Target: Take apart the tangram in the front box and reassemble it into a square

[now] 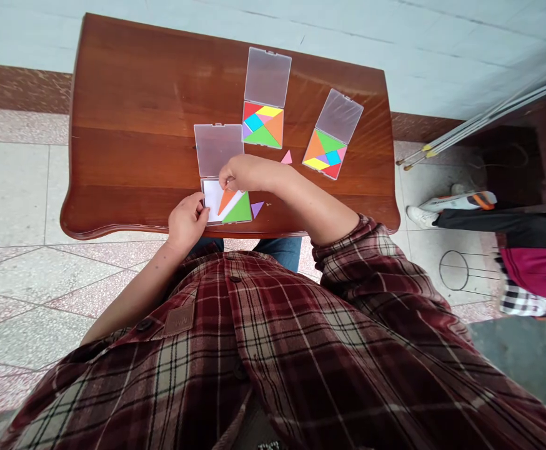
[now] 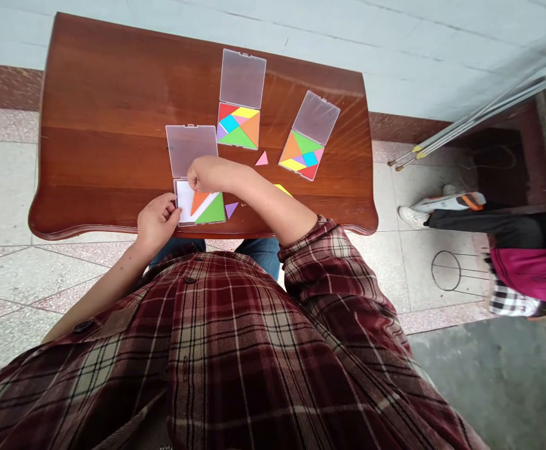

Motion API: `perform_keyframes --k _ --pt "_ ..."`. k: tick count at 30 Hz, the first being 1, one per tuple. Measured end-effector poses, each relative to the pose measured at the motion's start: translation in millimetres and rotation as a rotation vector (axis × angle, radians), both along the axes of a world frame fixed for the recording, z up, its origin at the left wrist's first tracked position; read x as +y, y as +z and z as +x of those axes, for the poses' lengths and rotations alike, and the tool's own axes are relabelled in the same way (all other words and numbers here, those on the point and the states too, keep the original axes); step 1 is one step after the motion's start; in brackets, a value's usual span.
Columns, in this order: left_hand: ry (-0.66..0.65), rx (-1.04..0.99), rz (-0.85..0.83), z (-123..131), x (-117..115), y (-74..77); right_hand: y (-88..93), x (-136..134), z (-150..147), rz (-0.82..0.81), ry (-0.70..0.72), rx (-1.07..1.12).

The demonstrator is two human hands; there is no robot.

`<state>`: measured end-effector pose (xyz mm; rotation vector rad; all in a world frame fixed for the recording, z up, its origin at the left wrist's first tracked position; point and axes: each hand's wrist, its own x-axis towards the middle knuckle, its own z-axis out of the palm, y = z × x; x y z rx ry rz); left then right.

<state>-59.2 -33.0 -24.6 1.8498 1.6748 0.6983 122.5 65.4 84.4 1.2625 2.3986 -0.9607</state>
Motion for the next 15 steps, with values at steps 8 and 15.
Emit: perform_keyframes --k 8,15 --pt "0.002 0.018 -0.002 0 1 -0.6 -24.8 11 -12 0.035 0.059 -0.037" --pt "0.008 0.045 -0.006 2 0 2.3 -22.0 5 -5 0.048 0.052 -0.113"
